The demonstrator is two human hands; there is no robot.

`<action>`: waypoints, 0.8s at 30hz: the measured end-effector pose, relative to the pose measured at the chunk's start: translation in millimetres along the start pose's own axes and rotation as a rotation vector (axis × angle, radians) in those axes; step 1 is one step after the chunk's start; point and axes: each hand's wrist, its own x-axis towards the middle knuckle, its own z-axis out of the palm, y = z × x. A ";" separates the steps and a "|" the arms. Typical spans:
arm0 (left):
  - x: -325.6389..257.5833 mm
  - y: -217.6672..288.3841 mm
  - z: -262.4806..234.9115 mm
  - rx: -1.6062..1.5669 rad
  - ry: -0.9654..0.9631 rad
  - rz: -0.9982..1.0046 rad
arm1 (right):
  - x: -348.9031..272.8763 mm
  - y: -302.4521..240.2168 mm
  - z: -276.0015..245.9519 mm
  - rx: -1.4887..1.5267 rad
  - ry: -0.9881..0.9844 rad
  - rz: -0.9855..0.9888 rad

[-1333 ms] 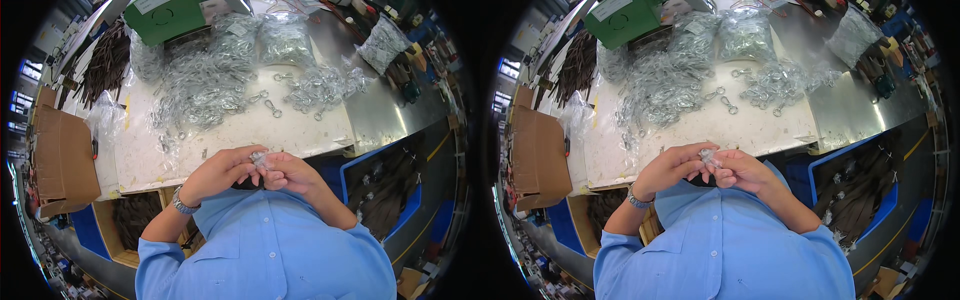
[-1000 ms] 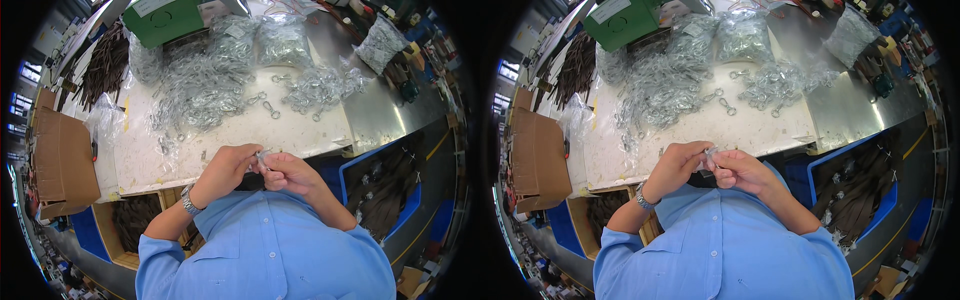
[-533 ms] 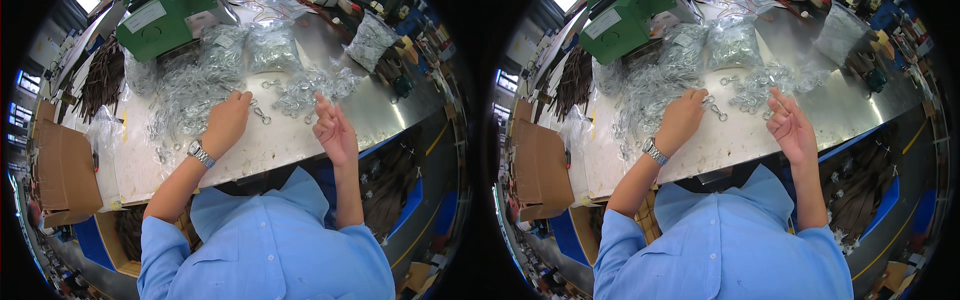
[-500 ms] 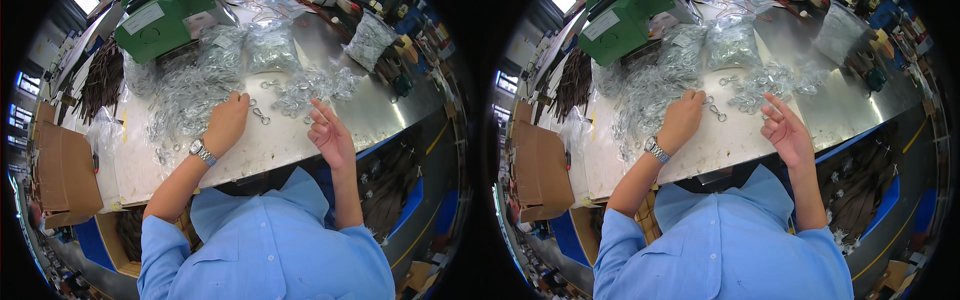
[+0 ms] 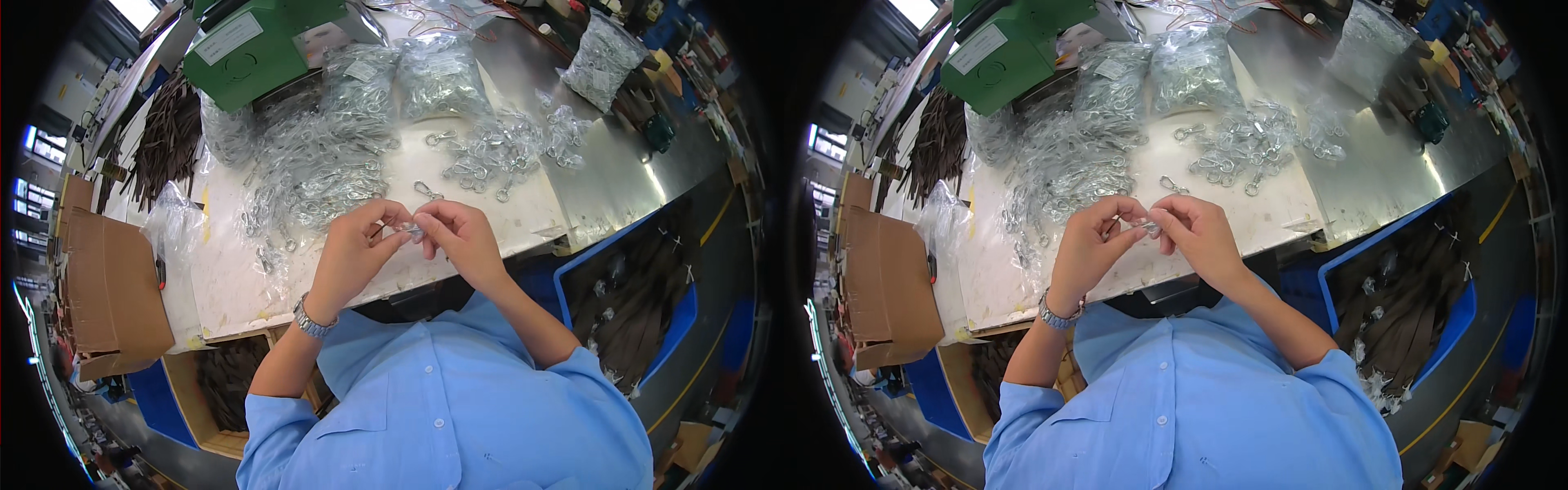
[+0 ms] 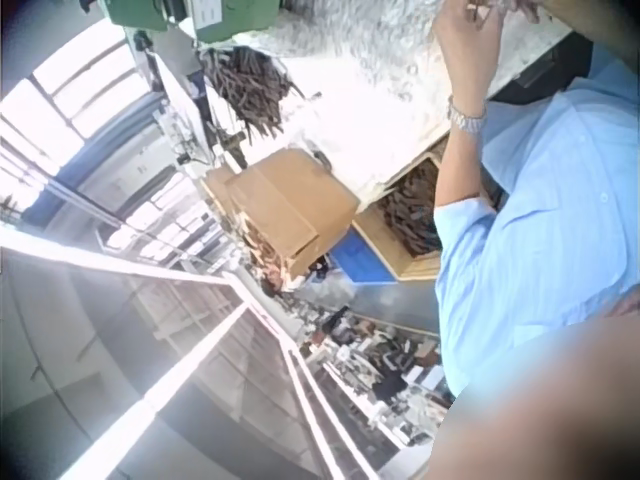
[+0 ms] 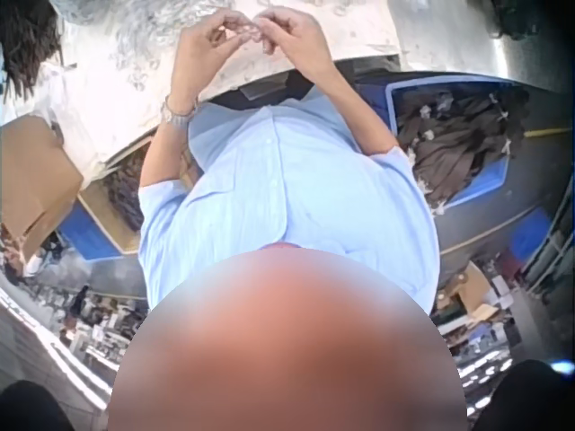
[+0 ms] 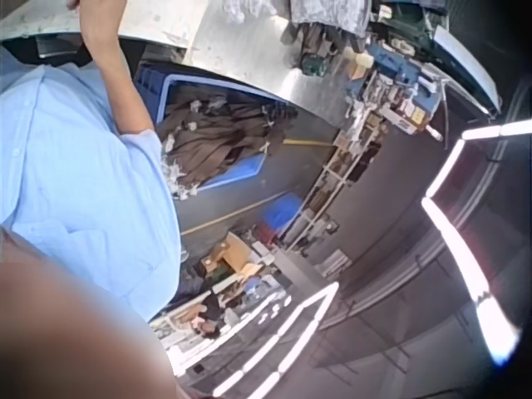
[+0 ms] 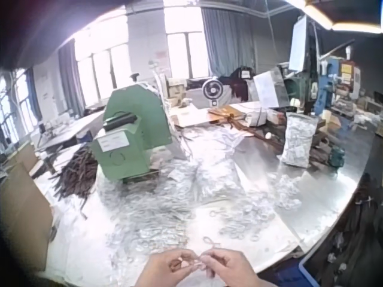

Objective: Sorting and connecting small metal swivel clips on a workbench in a factory environment.

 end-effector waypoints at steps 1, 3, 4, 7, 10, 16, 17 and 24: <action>-4.8 -7.7 -3.6 -0.005 0.013 -0.004 | -1.0 0.2 3.3 -0.030 0.008 0.014; -13.1 -24.3 -13.2 -0.150 0.072 -0.083 | -4.5 -6.0 10.3 -0.014 0.034 0.017; -15.3 -28.3 -15.9 -0.157 0.081 -0.085 | -5.9 -8.7 13.1 0.006 0.071 0.016; -18.2 -37.5 -20.6 -0.375 0.203 -0.181 | -8.7 -10.1 12.4 -0.033 0.117 -0.017; -19.9 -36.1 -17.8 -0.678 0.305 -0.176 | -7.3 -17.6 7.8 -0.057 0.116 -0.026; -27.2 -32.5 -0.6 -0.495 0.072 -0.139 | -4.7 -21.2 17.7 -0.101 0.081 -0.028; -28.9 -33.5 2.2 -0.497 0.081 -0.137 | -4.0 -19.3 17.6 -0.105 0.072 -0.028; -30.5 -36.7 11.3 -0.740 0.052 -0.213 | -3.1 -11.2 10.4 -0.076 0.099 -0.071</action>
